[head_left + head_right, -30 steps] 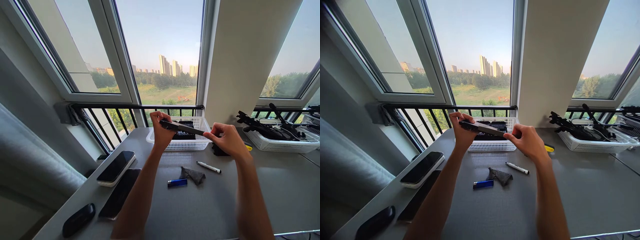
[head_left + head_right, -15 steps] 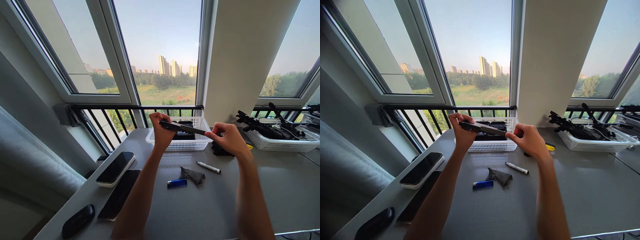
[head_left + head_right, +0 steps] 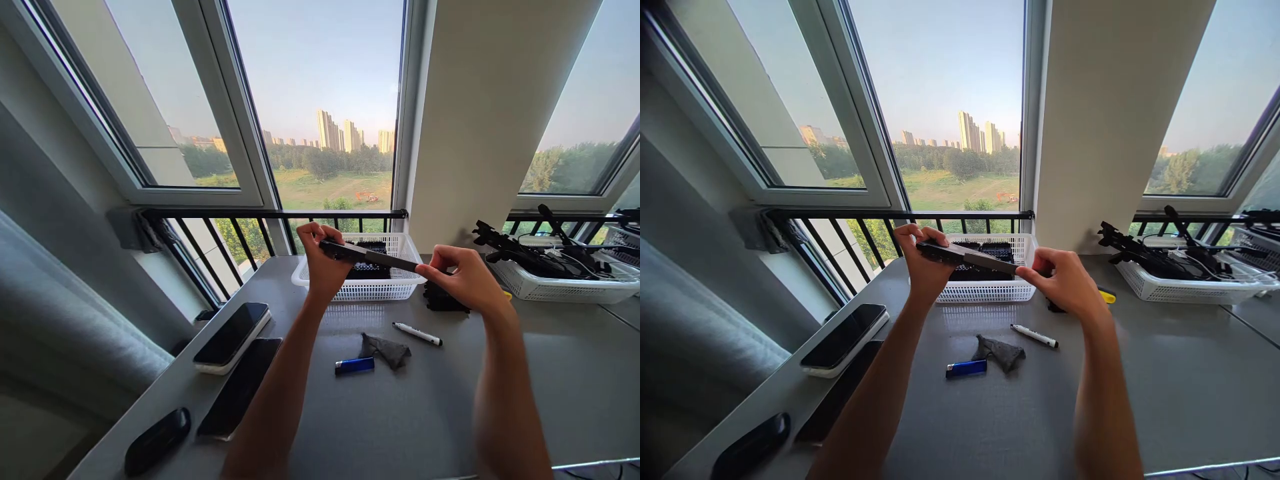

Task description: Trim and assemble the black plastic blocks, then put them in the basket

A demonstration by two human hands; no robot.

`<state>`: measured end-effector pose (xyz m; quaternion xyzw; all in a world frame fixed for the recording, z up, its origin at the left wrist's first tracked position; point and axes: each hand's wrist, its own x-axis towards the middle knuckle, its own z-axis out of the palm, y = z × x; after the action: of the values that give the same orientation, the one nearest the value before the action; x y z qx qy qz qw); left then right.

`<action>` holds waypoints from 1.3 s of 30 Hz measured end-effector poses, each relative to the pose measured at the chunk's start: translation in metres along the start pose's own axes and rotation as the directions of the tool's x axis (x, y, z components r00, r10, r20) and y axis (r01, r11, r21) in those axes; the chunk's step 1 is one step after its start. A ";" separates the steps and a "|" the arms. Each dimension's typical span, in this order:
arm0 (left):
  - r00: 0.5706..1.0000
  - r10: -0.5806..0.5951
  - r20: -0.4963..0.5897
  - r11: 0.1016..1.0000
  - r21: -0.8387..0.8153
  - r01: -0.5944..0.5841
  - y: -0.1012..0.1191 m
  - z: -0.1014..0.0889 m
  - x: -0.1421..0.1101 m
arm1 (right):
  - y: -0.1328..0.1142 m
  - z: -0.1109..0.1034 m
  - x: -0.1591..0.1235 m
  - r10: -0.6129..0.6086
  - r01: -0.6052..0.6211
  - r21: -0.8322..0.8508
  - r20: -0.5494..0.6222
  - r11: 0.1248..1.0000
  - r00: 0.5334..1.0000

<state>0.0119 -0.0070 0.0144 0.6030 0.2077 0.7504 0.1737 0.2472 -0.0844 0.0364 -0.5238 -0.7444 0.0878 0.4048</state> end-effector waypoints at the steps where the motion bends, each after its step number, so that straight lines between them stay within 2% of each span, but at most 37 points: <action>1: 1.000 0.000 -0.001 1.000 -0.002 0.000 -0.001 0.000 0.000 | 0.002 -0.003 -0.001 0.010 -0.010 0.020 -0.020 1.000 1.000; 6: 1.000 0.009 0.020 1.000 -0.020 -0.009 0.001 0.005 -0.005 | -0.005 -0.001 -0.001 0.053 -0.030 0.155 -0.150 0.988 0.987; 11: 0.998 -0.036 0.047 0.999 0.001 0.036 0.006 0.013 -0.012 | -0.023 0.019 0.002 0.075 -0.061 0.215 -0.060 0.975 0.995; 14: 0.998 -0.016 0.057 1.000 -0.003 0.017 0.006 0.013 -0.013 | -0.026 0.029 0.004 0.100 -0.095 0.227 -0.012 0.969 0.995; 18: 0.997 0.018 0.072 1.000 0.006 -0.018 0.004 0.011 -0.012 | -0.024 0.032 0.006 0.121 -0.110 0.216 -0.037 0.970 0.992; 23: 0.995 0.026 0.093 0.998 0.059 -0.031 0.001 0.011 -0.013 | -0.024 0.031 0.009 0.171 -0.135 0.234 -0.141 0.963 0.975; 29: 0.971 0.023 0.239 0.989 0.133 -0.057 0.002 0.019 -0.025 | -0.031 0.041 0.007 0.150 -0.132 0.281 -0.044 0.951 0.988; 34: 0.952 0.019 0.305 0.990 0.130 -0.061 0.002 0.021 -0.026 | -0.030 0.045 0.009 0.138 -0.121 0.256 -0.051 0.959 0.989; 39: 0.942 0.024 0.335 0.988 0.137 -0.073 0.003 0.020 -0.024 | -0.025 0.041 0.011 0.163 -0.131 0.260 -0.108 0.957 0.981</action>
<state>0.0365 -0.0195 -0.0002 0.7369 0.2153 0.6247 0.1428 0.2001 -0.0738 0.0290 -0.5267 -0.6585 0.1778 0.5073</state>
